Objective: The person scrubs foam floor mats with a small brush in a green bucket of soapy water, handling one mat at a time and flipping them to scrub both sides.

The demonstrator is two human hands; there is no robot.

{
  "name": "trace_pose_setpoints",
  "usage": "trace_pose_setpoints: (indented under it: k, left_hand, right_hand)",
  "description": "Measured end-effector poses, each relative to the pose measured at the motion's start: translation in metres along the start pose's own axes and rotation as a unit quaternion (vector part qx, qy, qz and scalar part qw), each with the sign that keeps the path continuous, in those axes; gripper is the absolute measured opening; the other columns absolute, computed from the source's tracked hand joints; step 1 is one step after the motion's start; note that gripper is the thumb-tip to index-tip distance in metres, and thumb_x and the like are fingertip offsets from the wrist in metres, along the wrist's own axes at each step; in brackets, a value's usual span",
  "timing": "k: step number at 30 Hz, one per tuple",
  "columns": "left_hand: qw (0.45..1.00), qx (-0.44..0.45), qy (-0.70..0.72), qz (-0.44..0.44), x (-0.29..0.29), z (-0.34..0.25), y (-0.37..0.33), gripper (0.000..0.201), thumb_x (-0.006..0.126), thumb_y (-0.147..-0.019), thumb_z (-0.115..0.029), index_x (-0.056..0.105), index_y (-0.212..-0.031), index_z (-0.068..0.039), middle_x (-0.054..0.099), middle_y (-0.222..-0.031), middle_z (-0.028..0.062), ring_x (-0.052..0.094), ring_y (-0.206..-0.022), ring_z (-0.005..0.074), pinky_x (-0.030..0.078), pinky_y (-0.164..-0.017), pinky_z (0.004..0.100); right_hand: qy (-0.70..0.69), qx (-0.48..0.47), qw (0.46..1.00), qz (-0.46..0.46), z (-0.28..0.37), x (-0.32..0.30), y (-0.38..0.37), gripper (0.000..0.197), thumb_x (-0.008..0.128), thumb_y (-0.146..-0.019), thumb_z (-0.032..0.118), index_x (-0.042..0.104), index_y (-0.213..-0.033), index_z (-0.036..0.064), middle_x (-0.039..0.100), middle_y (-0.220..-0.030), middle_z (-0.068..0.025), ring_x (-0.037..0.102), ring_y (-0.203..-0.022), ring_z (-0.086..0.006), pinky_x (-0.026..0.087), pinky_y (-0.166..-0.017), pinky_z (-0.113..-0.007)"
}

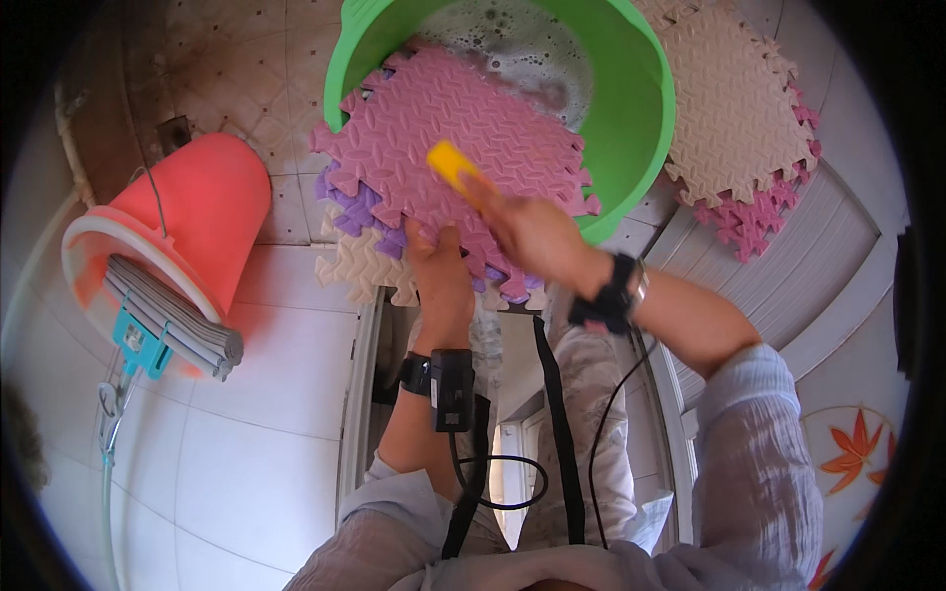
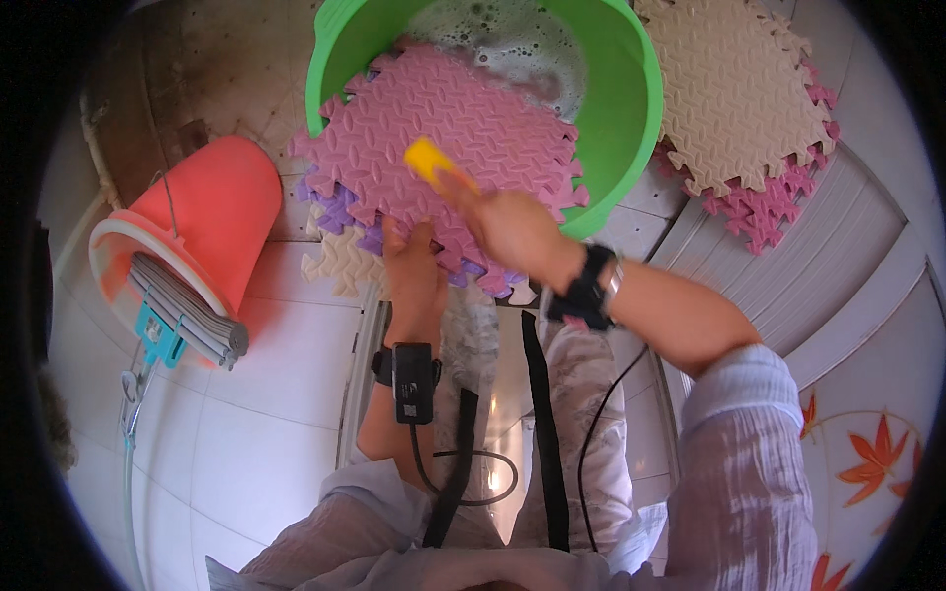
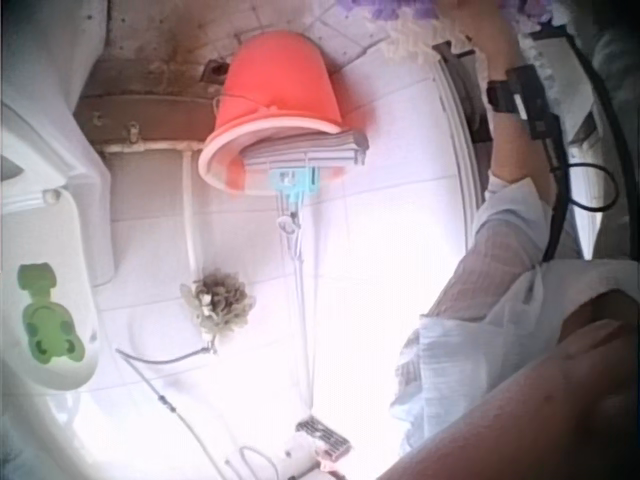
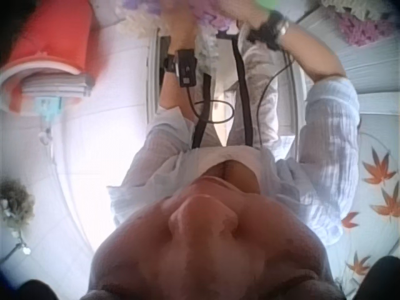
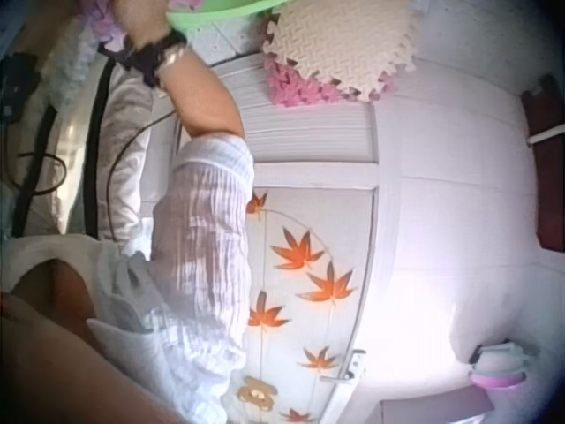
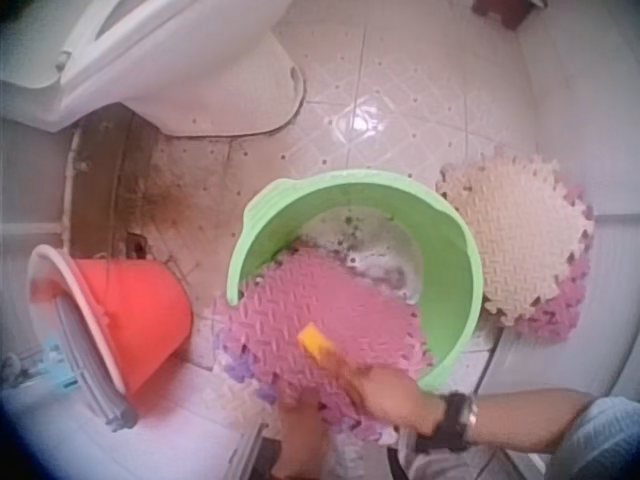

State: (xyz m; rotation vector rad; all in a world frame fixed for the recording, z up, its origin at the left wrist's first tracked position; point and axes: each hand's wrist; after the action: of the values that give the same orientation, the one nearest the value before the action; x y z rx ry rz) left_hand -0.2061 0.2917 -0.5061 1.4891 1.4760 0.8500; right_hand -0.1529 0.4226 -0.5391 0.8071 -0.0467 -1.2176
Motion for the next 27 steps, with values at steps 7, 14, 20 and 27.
trace_pose_setpoints:
  k: [7,14,20,27]
  left_hand:
    - [0.999,0.043,0.005,0.003,0.006,0.007,0.0,0.04,0.044,-0.088,-0.003,0.036,-0.128,-0.002,0.049,-0.12,0.0097,0.049,-0.103,0.0169,0.04,-0.087,0.0285]
    - [0.996,0.011,0.085,0.02,0.026,0.005,0.009,0.04,0.043,-0.09,-0.006,0.036,-0.129,-0.003,0.05,-0.12,0.0067,0.051,-0.104,0.019,0.042,-0.089,0.0298]
    - [0.976,-0.044,0.211,-0.006,0.012,0.0,0.002,0.047,0.039,-0.094,-0.045,0.042,-0.125,-0.01,0.056,-0.111,0.0065,0.057,-0.094,0.019,0.049,-0.076,0.0328]
    - [0.965,-0.105,0.238,0.047,0.027,-0.005,0.008,0.062,0.034,-0.088,-0.062,0.041,-0.124,-0.011,0.054,-0.115,0.0074,0.055,-0.103,0.0225,0.044,-0.091,0.039]
  right_hand:
    - [0.087,0.078,0.989,-0.094,-0.066,-0.004,-0.055,0.04,0.04,-0.091,0.021,0.041,-0.131,0.0156,0.061,-0.076,-0.0197,0.059,-0.065,-0.0375,0.046,-0.058,-0.047]
    - [0.033,0.268,0.945,-0.186,-0.125,-0.032,-0.11,0.04,0.039,-0.091,0.022,0.043,-0.129,0.0131,0.061,-0.094,-0.0261,0.059,-0.085,-0.041,0.045,-0.076,-0.049]
    - [-0.021,-0.029,0.998,0.05,0.0,-0.011,0.012,0.046,0.045,-0.09,0.014,0.037,-0.135,0.018,0.06,-0.073,-0.0144,0.057,-0.057,-0.0346,0.044,-0.051,-0.042]
    - [0.03,-0.098,0.991,-0.083,-0.001,-0.015,-0.057,0.055,0.053,-0.083,0.014,0.037,-0.136,0.0201,0.058,-0.07,-0.0122,0.058,-0.056,-0.0304,0.045,-0.049,-0.04]
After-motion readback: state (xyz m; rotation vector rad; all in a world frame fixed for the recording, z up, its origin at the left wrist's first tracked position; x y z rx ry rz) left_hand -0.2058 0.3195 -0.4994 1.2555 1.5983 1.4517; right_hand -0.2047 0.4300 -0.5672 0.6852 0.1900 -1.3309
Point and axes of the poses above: each hand's wrist, its own y-axis away from the middle knuckle, its own x-axis out of the palm, z = x × y
